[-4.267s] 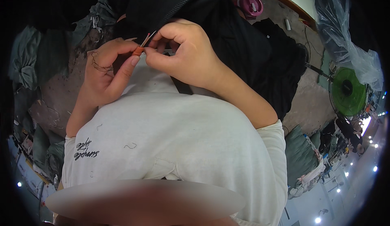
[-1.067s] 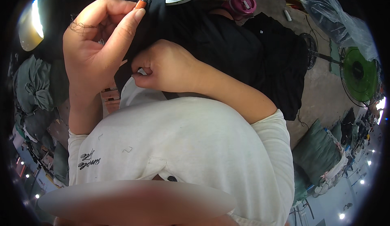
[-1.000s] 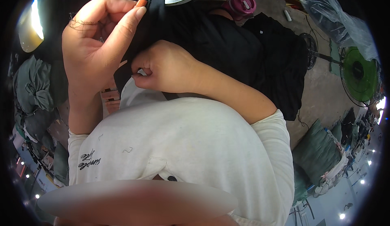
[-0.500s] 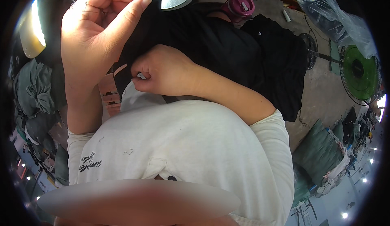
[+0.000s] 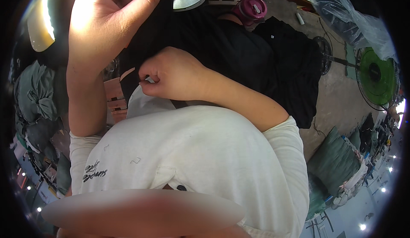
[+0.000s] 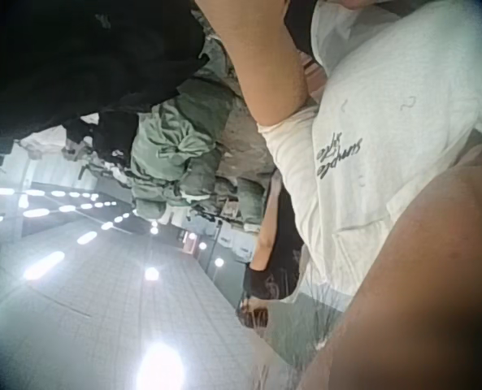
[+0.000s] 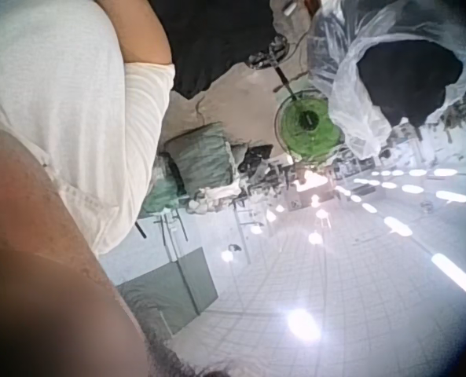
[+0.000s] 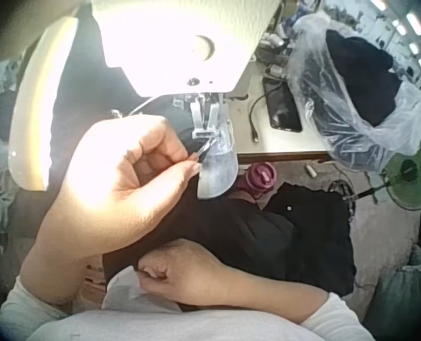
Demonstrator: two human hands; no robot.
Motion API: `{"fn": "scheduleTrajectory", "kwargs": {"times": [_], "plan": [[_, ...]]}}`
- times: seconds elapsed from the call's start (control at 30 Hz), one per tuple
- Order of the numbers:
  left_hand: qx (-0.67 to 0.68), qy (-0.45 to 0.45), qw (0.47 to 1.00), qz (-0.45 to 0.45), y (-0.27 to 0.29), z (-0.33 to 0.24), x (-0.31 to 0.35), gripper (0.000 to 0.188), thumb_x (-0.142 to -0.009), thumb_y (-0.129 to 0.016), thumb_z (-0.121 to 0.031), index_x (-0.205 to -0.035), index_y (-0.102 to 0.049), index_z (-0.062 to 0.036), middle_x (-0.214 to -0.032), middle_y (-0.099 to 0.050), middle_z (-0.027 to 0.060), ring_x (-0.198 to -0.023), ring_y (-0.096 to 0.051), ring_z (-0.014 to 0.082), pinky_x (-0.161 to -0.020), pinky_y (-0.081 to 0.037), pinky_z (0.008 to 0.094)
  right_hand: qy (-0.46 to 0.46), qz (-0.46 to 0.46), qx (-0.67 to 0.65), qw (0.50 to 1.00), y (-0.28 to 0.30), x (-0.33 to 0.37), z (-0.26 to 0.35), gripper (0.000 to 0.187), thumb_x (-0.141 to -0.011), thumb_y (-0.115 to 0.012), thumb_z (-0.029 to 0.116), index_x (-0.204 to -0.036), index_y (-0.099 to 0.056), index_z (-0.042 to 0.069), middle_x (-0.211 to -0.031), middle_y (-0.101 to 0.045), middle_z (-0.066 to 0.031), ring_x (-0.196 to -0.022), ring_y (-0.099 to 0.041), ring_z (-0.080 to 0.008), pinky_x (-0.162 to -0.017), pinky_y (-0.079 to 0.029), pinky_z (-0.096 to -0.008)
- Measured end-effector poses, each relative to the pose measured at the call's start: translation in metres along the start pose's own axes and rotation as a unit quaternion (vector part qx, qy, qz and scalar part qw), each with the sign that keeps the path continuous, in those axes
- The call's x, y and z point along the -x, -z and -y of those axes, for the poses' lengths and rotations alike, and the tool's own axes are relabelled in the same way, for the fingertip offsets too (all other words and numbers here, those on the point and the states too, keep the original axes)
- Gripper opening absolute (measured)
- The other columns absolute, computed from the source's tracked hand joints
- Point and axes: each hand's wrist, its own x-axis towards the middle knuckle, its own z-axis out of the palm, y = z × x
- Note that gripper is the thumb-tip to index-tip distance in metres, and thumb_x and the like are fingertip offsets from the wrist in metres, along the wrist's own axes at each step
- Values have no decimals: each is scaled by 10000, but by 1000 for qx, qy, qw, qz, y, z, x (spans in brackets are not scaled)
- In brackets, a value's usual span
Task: Using a seam ripper to remove stitches from a black piece of fabric.
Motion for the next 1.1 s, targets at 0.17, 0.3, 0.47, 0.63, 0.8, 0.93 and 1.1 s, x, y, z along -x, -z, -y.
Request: {"fn": "scheduleTrajectory", "kwargs": {"times": [0.17, 0.3, 0.47, 0.63, 0.8, 0.93, 1.1], "plan": [[88, -53, 995, -1, 2, 16, -1, 111, -906, -709, -2, -819, -645, 20, -663, -629, 4, -574, -537, 11, -500, -394, 182, 13, -7, 1, 1000, -1, -1, 2, 108, -812, -771, 114, -783, -715, 26, -510, -455, -53, -438, -421, -173, -460, -365, -337], [122, -90, 988, 5, -2, 15, -9, 93, -911, -716, -3, -847, -660, 35, -685, -646, 7, -593, -560, 31, -524, -426, 193, 6, -3, -2, 1000, -1, -2, 1, 114, -809, -773, 115, -784, -713, 22, -515, -453, -55, -445, -429, -174, -466, -372, -340], [47, -272, 946, 170, 15, 28, -5, 117, -908, -699, 69, -1023, -679, 79, -979, -733, 85, -845, -679, 108, -779, -530, 215, -7, -2, 12, 1000, 2, 3, 3, 123, -791, -745, 151, -806, -727, 31, -576, -550, -76, -517, -535, -226, -523, -446, -368], [86, -43, 995, -30, 9, 40, 19, 266, -950, -644, 73, -1213, -675, 58, -1105, -728, 117, -1000, -693, 142, -887, -527, 234, -63, 31, 10, 997, 6, 1, 4, 137, -775, -713, 180, -810, -738, 49, -639, -644, -94, -590, -642, -279, -573, -515, -392], [59, -148, 987, -31, -6, 46, 20, 259, -919, -679, 85, -1176, -699, 64, -1091, -729, 112, -999, -707, 142, -861, -542, 230, -64, 34, 1, 997, 5, -2, 2, 113, -769, -721, 173, -795, -733, 64, -642, -642, -90, -589, -638, -272, -567, -511, -381], [24, -203, 978, -25, -6, 41, 18, 260, -912, -683, 90, -1170, -701, 59, -1049, -731, 101, -951, -708, 128, -828, -544, 217, -63, 18, -10, 998, 3, -1, 1, 111, -764, -723, 172, -787, -728, 63, -645, -642, -87, -590, -638, -271, -568, -512, -378], [-52, -140, 988, -30, -7, 27, 20, 255, -909, -684, 92, -1159, -707, 48, -972, -729, 89, -879, -694, 100, -781, -545, 203, -35, -4, -6, 999, 0, 0, -2, 110, -760, -723, 173, -776, -724, 64, -652, -647, -86, -602, -645, -280, -573, -516, -386]]}}
